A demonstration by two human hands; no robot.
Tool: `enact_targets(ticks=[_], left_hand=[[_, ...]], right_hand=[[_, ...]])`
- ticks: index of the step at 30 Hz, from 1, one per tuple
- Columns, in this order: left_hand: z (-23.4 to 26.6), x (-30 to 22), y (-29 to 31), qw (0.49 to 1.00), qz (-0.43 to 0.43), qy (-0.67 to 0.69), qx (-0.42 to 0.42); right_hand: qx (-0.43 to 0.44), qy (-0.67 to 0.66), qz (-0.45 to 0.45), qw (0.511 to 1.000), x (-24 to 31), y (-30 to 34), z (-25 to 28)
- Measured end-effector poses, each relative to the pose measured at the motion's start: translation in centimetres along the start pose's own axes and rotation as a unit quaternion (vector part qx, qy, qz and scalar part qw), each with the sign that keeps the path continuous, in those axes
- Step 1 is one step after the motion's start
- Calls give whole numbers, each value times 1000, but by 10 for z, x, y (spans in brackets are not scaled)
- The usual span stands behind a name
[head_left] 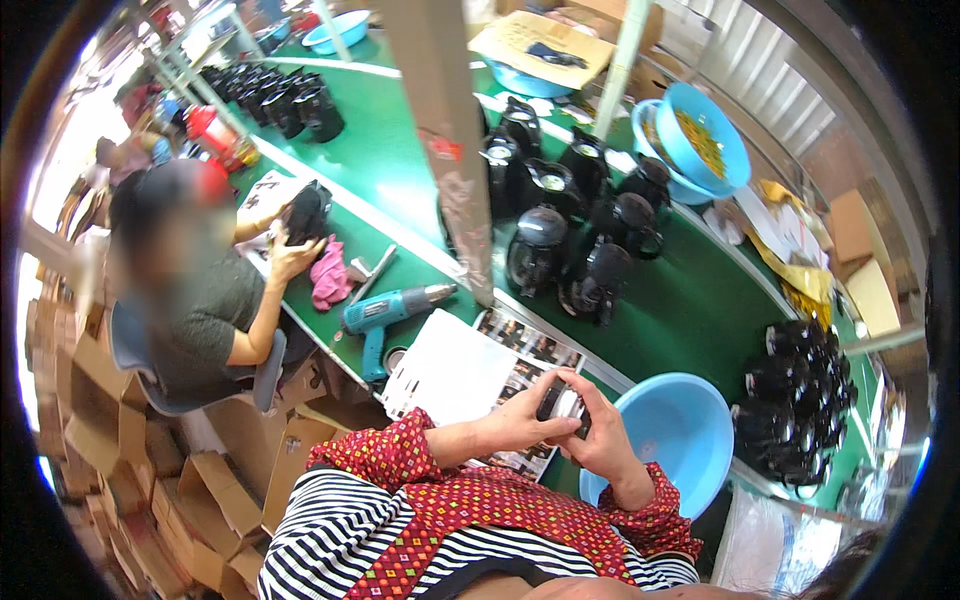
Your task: The person picks white lids from a blue basin and screws them onto black kettles arranged on a green workbench. They handle the kettles one at a time, placing each finished unit back on the bench. Another worker is visible nearby performing a similar task.
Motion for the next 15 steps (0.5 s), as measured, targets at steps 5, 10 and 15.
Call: enact_targets(ticks=[5, 10, 15], left_hand=[[78, -14, 44, 997, 52, -20, -55], [215, 2, 47, 902, -77, -230, -358], [295, -14, -23, 792, -89, -394, -457]], right_hand=[[37, -423, -127, 896, -28, -25, -35], [126, -698, -229, 667, -61, -1, -66], [279, -575, -182, 747, -62, 1, -77]])
Point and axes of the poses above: each hand's wrist, its own y-axis away from the middle knuckle, its own z-axis out of the back of the hand, x = y × z, the point moved 2 cm from there along -y, towards the middle knuckle, and after that the axes turned 9 degrees about x, right-handed, at the moved point
